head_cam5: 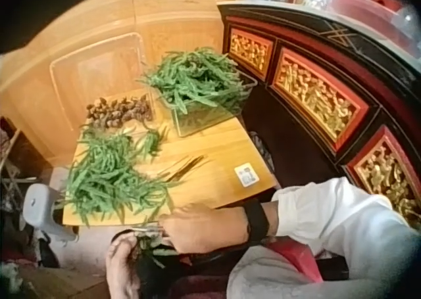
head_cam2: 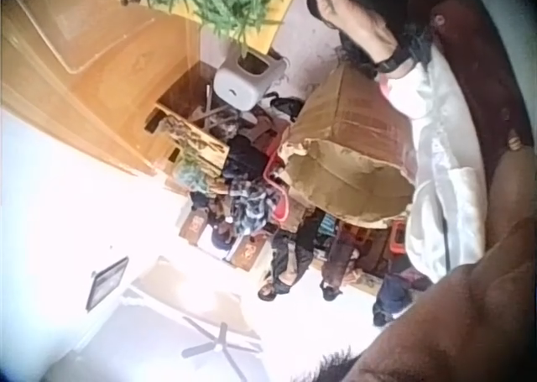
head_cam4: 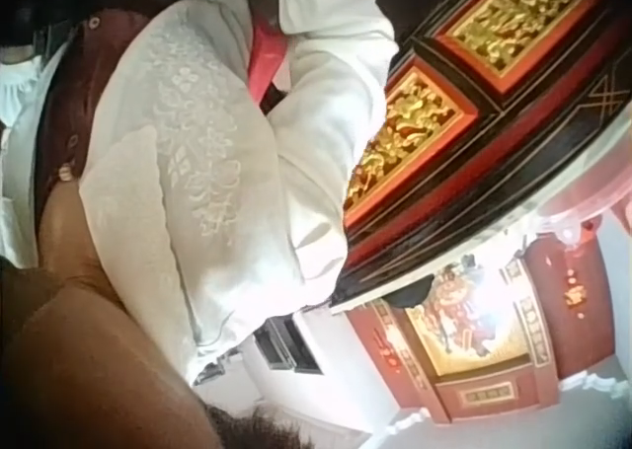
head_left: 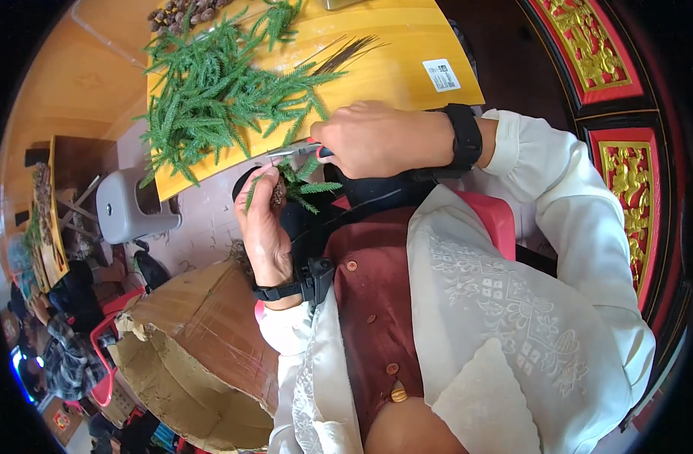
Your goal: Trimming pine branches and sorting pine cones into a container.
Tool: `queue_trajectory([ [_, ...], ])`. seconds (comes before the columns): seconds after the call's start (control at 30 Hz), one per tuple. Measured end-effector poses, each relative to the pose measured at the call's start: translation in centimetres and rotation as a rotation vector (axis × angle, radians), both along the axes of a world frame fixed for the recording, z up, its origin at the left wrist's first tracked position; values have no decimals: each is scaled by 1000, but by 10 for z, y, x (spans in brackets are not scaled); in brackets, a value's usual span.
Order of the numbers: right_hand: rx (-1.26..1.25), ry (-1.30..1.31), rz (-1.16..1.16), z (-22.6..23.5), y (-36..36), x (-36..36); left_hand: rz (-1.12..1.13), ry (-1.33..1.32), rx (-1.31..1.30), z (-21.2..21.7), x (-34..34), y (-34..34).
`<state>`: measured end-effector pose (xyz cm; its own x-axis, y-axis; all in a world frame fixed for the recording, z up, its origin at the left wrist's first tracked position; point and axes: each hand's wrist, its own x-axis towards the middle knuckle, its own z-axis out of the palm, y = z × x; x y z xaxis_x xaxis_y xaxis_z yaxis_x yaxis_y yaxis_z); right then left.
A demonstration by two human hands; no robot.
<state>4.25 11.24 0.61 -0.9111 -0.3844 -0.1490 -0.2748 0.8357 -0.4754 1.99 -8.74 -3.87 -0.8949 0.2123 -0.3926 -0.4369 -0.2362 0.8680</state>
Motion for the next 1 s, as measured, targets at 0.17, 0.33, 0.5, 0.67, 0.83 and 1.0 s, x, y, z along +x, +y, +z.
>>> queue_trajectory([
  [0.17,352,460,-83,-6,-27,10,-38,-3,48,-9,-2,-4],
  [0.33,1059,756,-16,-13,-50,6,-24,-11,52,-9,1,-3],
  [0.5,968,707,47,1,-40,2,-13,-5,37,-5,0,-7],
  [0.67,203,484,-71,13,-13,6,49,93,-7,-5,2,-9],
  [0.83,-46,-153,-60,24,-7,2,49,190,-39,1,10,-2],
  [1.0,-145,-261,-33,15,-1,-2,66,266,-107,3,12,2],
])
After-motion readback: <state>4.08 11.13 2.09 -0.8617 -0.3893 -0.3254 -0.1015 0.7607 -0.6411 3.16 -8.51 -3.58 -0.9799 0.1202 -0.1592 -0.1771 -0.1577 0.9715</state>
